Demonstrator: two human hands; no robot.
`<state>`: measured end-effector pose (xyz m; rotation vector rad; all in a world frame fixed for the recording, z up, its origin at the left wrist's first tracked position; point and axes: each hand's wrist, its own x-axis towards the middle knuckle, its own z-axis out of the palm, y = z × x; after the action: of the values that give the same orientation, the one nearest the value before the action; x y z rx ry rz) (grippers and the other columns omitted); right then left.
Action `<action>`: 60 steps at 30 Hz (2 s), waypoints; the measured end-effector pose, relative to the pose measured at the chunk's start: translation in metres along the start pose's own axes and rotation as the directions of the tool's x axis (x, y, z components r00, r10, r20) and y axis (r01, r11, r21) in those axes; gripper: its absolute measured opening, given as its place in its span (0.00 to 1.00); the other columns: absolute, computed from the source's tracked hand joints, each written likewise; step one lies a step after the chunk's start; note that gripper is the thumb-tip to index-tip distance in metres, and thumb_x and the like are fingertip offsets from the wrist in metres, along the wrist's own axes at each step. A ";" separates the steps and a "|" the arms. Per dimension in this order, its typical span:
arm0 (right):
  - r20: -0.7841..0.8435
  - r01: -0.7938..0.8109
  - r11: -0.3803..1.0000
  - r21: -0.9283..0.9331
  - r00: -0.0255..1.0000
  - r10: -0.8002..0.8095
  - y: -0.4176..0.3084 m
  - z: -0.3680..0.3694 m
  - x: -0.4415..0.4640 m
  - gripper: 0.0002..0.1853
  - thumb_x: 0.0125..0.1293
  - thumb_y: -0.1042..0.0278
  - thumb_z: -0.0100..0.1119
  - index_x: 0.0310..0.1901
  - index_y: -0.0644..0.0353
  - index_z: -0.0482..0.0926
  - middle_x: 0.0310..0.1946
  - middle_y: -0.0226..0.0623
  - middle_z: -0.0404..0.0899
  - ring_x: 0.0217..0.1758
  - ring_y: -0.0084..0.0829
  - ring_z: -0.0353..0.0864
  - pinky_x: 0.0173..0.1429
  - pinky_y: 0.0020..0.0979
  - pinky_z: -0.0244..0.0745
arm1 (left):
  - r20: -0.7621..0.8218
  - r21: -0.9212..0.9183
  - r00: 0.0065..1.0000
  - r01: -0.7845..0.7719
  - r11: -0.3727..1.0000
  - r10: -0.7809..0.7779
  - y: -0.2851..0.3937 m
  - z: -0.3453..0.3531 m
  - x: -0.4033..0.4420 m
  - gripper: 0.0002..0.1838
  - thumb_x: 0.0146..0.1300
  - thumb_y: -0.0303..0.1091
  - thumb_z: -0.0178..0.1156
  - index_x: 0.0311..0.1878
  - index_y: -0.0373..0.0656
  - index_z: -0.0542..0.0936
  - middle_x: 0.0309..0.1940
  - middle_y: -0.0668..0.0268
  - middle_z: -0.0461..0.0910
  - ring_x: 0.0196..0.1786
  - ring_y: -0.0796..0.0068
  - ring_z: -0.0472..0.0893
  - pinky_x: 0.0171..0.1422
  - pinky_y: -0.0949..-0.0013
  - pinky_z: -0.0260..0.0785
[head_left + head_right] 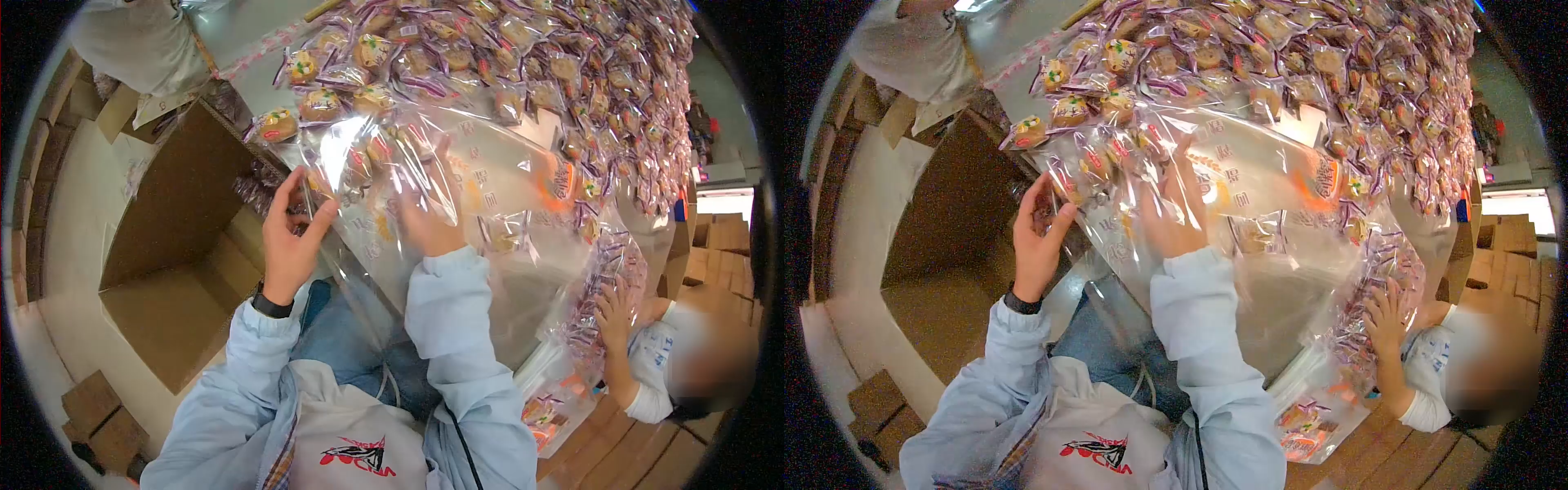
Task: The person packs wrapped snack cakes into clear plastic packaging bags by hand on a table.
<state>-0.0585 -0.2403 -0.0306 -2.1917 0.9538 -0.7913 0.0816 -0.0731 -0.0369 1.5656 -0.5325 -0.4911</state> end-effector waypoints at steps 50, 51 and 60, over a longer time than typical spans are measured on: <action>0.205 -0.185 0.696 0.694 0.977 0.056 0.038 -0.021 0.022 0.41 0.57 0.80 0.77 0.72 0.61 0.69 0.63 0.41 0.75 0.65 0.34 0.78 0.66 0.33 0.79 | 0.027 -0.087 0.999 0.021 0.996 -0.019 0.006 -0.001 0.012 0.36 0.69 0.29 0.69 0.77 0.32 0.67 0.60 0.55 0.80 0.56 0.74 0.82 0.52 0.72 0.79; 0.239 -0.245 0.653 0.717 0.966 0.100 0.031 -0.020 0.023 0.41 0.57 0.80 0.78 0.72 0.60 0.69 0.62 0.41 0.76 0.64 0.34 0.79 0.65 0.33 0.80 | 0.021 -0.077 1.000 0.015 0.997 -0.013 0.008 0.001 0.013 0.37 0.68 0.30 0.70 0.77 0.32 0.67 0.60 0.55 0.80 0.56 0.73 0.82 0.53 0.71 0.79; -0.155 -0.070 0.935 0.348 0.979 0.131 0.027 -0.057 -0.029 0.39 0.57 0.81 0.78 0.70 0.58 0.70 0.61 0.42 0.78 0.65 0.38 0.80 0.64 0.36 0.81 | 0.178 0.036 0.984 -0.003 0.999 -0.003 0.013 0.032 -0.014 0.42 0.60 0.37 0.79 0.74 0.33 0.70 0.62 0.55 0.79 0.58 0.67 0.82 0.54 0.65 0.79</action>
<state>-0.1264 -0.2492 -0.0223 -1.7827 0.9269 -1.0310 0.0502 -0.0910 -0.0258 1.5643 -0.6809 -0.6280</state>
